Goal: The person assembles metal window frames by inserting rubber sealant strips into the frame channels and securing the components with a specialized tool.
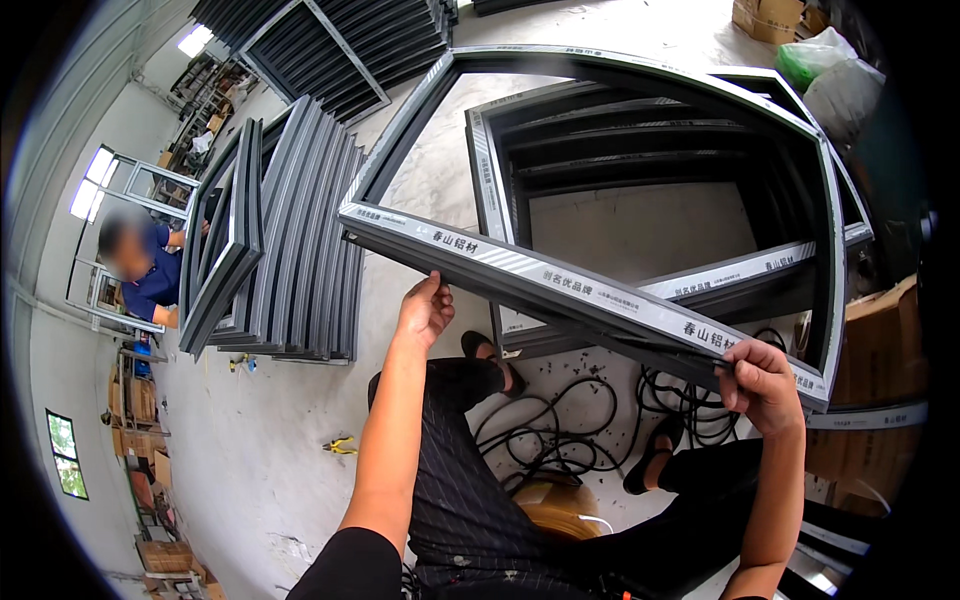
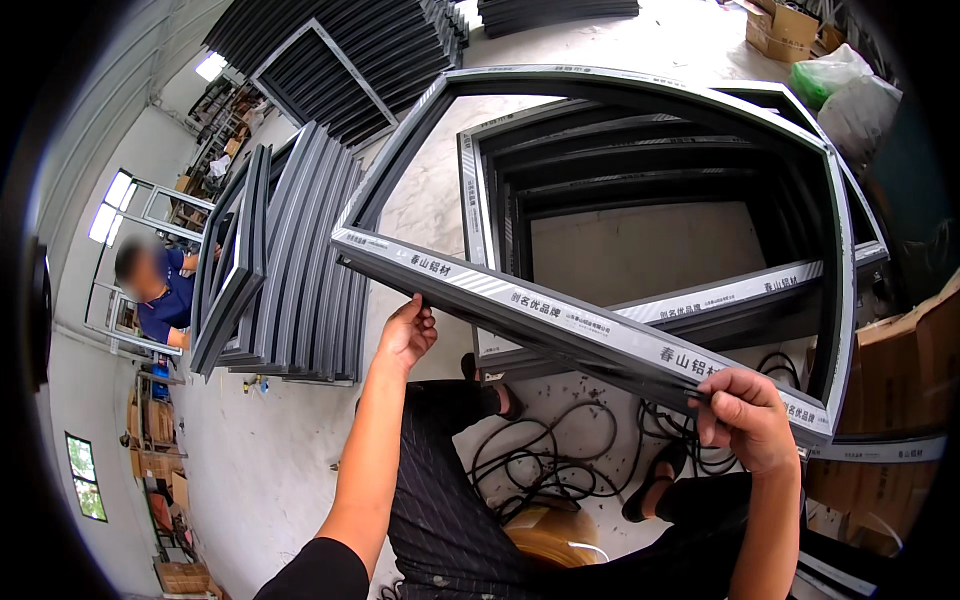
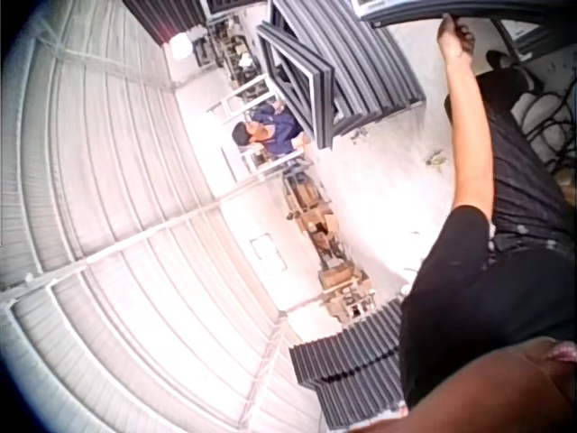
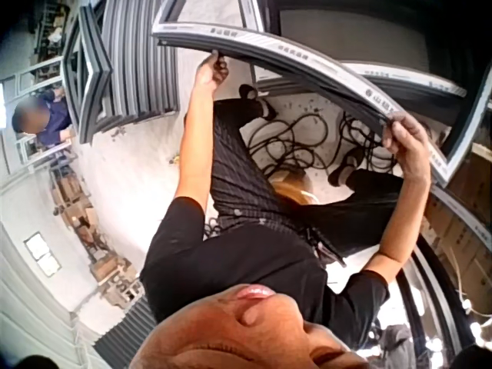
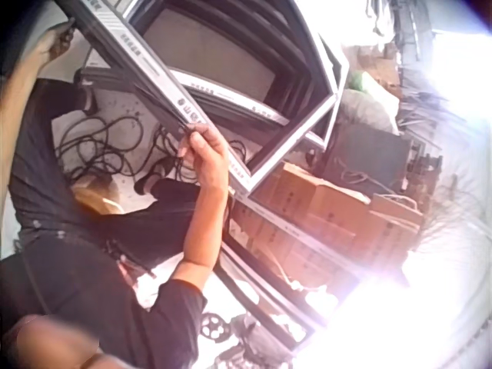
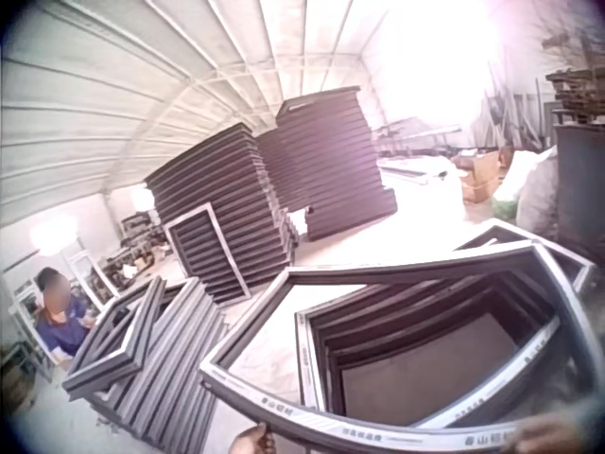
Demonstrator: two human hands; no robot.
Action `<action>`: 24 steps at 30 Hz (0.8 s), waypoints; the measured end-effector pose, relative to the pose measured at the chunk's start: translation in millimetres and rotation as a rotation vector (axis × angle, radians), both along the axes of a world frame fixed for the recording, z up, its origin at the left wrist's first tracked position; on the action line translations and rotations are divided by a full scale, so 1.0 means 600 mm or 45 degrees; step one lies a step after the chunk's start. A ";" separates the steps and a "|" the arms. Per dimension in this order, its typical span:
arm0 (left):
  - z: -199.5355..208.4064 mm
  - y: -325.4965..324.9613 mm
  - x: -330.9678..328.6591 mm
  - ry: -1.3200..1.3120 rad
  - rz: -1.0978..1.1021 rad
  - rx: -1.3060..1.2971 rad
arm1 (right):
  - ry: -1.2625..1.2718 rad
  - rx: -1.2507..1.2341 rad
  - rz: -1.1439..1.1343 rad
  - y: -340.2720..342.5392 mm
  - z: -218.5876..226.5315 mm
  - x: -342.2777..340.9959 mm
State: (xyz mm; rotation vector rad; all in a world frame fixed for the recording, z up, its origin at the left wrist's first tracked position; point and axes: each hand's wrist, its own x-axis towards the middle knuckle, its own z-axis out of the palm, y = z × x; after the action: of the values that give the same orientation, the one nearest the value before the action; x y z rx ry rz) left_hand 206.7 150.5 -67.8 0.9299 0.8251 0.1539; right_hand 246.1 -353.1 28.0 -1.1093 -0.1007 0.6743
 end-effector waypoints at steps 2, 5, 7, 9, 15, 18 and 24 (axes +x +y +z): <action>0.007 0.005 -0.003 0.000 -0.014 -0.039 | 0.119 -0.100 0.197 -0.007 0.011 -0.004; 0.015 0.009 0.001 0.003 -0.034 -0.091 | 0.290 -0.161 0.344 -0.005 0.016 -0.016; 0.021 0.008 0.003 0.029 -0.039 -0.093 | 0.336 -0.110 0.455 -0.002 0.005 -0.023; 0.011 0.020 0.002 0.006 -0.102 -0.056 | 0.390 0.072 0.448 -0.001 0.001 -0.031; -0.021 0.033 0.004 -0.070 -0.114 0.034 | 0.450 0.222 0.479 0.022 0.001 -0.052; 0.012 0.002 0.005 -0.007 -0.111 0.009 | 0.365 0.317 0.275 0.026 -0.019 -0.044; 0.004 0.001 -0.005 -0.003 -0.216 0.054 | 0.383 0.388 0.173 0.024 -0.023 -0.030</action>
State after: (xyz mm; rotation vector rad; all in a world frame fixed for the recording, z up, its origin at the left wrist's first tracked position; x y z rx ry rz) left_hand 203.7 151.1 -65.7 1.0346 0.7394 0.0250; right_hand 228.0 -338.5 14.3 -0.7045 -0.0196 0.9077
